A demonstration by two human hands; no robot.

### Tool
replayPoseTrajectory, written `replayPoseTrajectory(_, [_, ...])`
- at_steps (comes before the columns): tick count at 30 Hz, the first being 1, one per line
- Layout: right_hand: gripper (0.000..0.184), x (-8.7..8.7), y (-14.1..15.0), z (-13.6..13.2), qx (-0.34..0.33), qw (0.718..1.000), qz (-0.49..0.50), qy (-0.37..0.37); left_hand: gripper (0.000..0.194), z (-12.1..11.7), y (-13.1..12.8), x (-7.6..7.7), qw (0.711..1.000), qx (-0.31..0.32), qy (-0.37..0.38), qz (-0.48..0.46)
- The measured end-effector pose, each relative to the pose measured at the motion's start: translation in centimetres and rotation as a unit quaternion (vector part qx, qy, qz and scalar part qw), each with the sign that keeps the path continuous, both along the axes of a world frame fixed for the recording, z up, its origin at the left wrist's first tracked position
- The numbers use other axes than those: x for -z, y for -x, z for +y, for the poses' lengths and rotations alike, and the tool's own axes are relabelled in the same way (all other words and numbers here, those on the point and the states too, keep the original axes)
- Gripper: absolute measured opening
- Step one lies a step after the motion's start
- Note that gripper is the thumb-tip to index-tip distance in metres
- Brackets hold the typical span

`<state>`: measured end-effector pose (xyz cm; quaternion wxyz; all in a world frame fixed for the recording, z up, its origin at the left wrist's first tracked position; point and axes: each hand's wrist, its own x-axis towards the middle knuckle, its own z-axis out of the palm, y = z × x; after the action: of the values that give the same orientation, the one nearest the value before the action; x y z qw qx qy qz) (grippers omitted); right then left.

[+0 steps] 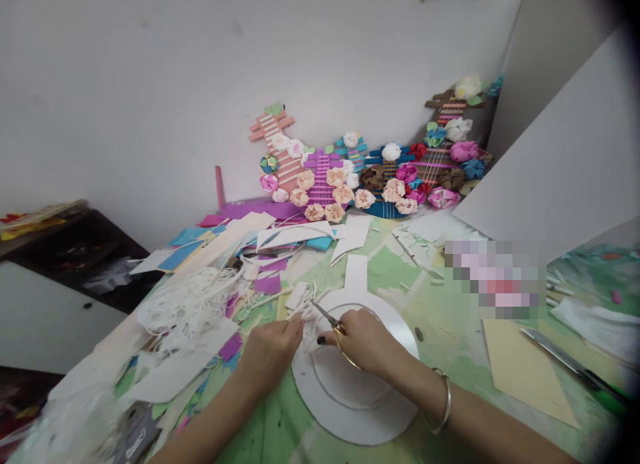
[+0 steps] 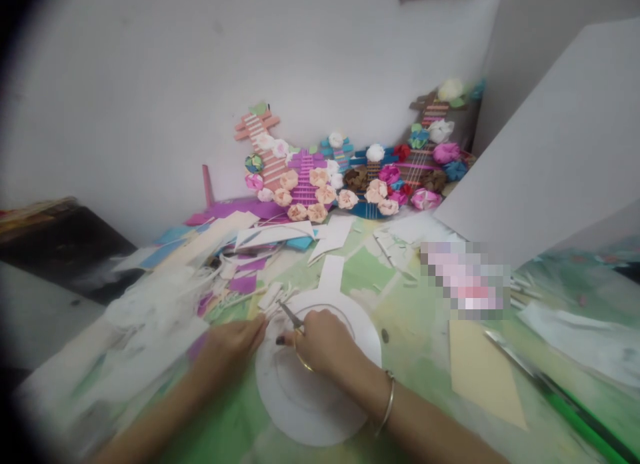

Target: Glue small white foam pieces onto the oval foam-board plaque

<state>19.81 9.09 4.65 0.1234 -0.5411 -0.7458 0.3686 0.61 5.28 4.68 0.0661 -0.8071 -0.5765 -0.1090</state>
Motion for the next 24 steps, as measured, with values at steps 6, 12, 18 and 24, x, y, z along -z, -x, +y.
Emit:
replayPoseTrajectory(6, [0.045, 0.0, -0.4, 0.5, 0.004, 0.991, -0.110, -0.074, 0.027, 0.3, 0.0, -0.9, 0.995, -0.023, 0.093, 0.012])
replayPoseTrajectory(12, [0.054, 0.4, -0.8, 1.6, -0.038, 0.998, -0.018, -0.043, 0.024, 1.6, 0.7, -1.3, 0.983, -0.044, 0.046, -0.170])
replayPoseTrajectory(18, [0.054, 0.7, -0.9, 1.5, -0.061, 0.995, 0.074, 0.007, 0.021, 2.1, 0.2, -1.0, 0.979, -0.027, 0.016, -0.201])
replayPoseTrajectory(24, [0.053, 1.2, -0.8, 1.5, -0.069, 0.992, 0.104, 0.005, 0.019, 2.3, -0.9, -0.3, 0.983, 0.036, 0.021, -0.180])
